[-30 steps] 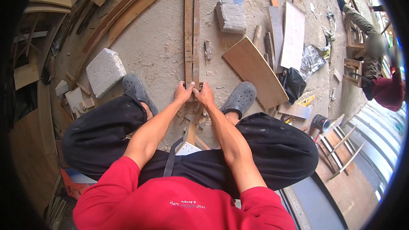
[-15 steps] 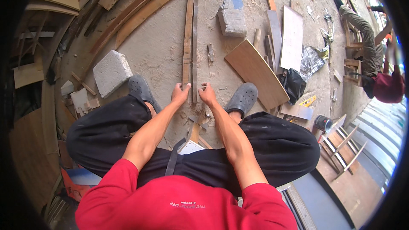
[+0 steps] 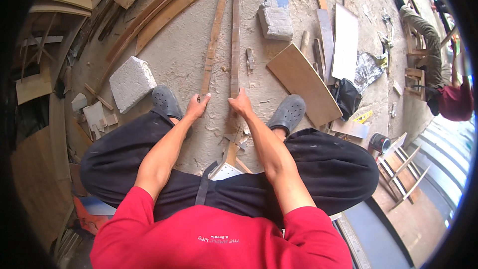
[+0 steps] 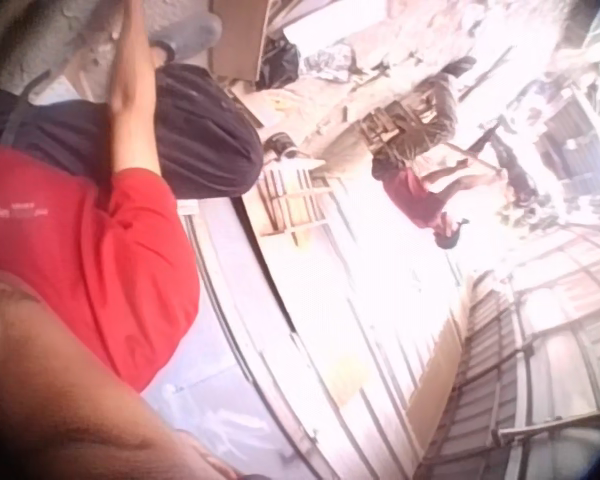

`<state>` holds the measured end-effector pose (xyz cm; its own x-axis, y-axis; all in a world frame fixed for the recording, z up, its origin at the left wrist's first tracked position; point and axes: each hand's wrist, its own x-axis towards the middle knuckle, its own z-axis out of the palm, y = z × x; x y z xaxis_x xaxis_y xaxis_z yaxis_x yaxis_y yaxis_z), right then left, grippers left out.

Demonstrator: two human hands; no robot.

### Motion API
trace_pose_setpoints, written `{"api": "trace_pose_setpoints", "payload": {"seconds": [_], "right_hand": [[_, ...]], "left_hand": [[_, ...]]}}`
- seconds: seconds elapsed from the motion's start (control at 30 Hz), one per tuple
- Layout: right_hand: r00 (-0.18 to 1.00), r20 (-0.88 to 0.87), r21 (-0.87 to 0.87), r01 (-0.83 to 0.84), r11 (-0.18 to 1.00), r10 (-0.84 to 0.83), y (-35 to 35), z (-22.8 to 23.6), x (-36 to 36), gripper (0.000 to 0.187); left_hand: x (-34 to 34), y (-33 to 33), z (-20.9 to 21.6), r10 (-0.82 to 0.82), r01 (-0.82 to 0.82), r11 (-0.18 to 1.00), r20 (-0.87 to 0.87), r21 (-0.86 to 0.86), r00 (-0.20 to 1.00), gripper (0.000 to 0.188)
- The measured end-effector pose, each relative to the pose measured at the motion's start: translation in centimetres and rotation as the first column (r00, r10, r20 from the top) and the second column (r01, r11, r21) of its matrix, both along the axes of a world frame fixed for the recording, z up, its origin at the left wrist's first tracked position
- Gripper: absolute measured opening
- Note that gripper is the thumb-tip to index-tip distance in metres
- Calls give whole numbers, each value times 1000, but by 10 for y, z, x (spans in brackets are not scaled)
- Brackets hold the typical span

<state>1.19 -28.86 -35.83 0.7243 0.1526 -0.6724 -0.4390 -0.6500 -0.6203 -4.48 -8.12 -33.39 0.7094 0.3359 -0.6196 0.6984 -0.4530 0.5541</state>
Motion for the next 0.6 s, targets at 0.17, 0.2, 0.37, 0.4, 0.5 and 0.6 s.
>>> {"api": "trace_pose_setpoints", "payload": {"seconds": [0.17, 0.2, 0.37, 0.4, 0.5, 0.6], "right_hand": [[981, -160, 352, 159, 922, -108, -39, -13, 4, 61], [972, -204, 347, 186, 919, -120, -41, -5, 5, 62], [911, -362, 344, 327, 880, -198, -41, 13, 4, 69], [935, -317, 311, 260, 914, -158, -39, 14, 3, 69], [990, -131, 173, 69, 982, -47, -37, 5, 2, 69], [997, 30, 4, -69, 998, 69, -29, 9, 0, 66]], "left_hand": [[3, -4, 12, 76, -58, 954, 51, -295, 996, 58], [3, -6, 18, 95, -76, 944, 44, -321, 995, 55], [9, -10, 44, 149, -169, 864, -79, -475, 986, 51], [9, -12, 47, 181, -202, 831, -92, -518, 979, 52], [15, -16, 59, 257, -298, 665, -164, -685, 952, 61], [16, 2, 69, 239, -375, 296, -312, -878, 919, 70]]}}
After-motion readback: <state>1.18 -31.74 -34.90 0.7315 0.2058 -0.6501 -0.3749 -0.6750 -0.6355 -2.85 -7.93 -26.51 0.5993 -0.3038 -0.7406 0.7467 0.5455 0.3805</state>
